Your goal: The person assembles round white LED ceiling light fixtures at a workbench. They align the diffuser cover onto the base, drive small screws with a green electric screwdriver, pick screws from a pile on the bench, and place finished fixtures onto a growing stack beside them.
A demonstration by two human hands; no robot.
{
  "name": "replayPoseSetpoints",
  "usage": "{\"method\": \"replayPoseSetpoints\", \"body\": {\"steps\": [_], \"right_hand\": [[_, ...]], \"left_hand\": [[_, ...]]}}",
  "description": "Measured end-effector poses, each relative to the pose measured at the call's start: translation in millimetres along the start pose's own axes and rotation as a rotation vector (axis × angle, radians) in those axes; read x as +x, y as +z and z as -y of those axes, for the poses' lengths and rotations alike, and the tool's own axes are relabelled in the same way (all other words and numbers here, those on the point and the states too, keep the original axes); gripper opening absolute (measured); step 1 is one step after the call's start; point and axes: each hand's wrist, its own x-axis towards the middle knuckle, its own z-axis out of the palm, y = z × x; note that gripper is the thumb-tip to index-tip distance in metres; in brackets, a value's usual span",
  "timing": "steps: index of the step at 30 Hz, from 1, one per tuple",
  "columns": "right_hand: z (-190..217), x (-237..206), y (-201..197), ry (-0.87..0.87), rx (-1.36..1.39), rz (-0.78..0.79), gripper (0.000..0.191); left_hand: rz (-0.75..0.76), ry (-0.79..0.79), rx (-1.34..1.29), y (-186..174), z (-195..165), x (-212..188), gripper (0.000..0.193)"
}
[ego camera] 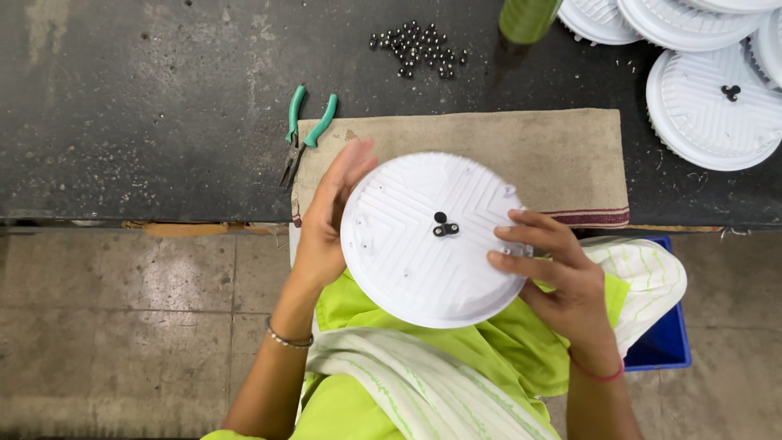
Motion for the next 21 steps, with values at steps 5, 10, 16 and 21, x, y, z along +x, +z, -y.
{"method": "replayPoseSetpoints", "body": {"steps": [5, 10, 16, 21], "right_hand": [[3.0, 4.6, 11.4, -0.051, -0.074, -0.006, 0.052], [-2.6, 2.6, 14.0, -0.032, -0.055, 0.021, 0.053], [-3.5, 1.3, 17.1, 0.012, -0.042, 0.03, 0.053], [-14.6, -15.3, 0.5, 0.123, 0.087, 0.048, 0.053]], "left_hand": [[0.004, 0.026, 0.092, 2.4, 19.2, 4.7, 0.087], [-0.023, 0.01, 0.03, 0.8, 34.8, 2.2, 0.086], [-0.024, -0.021, 0.034, -0.1, 44.2, 1.3, 0.086], [-0.043, -0.119, 0.122, -1.8, 35.7, -4.6, 0.074]]}}
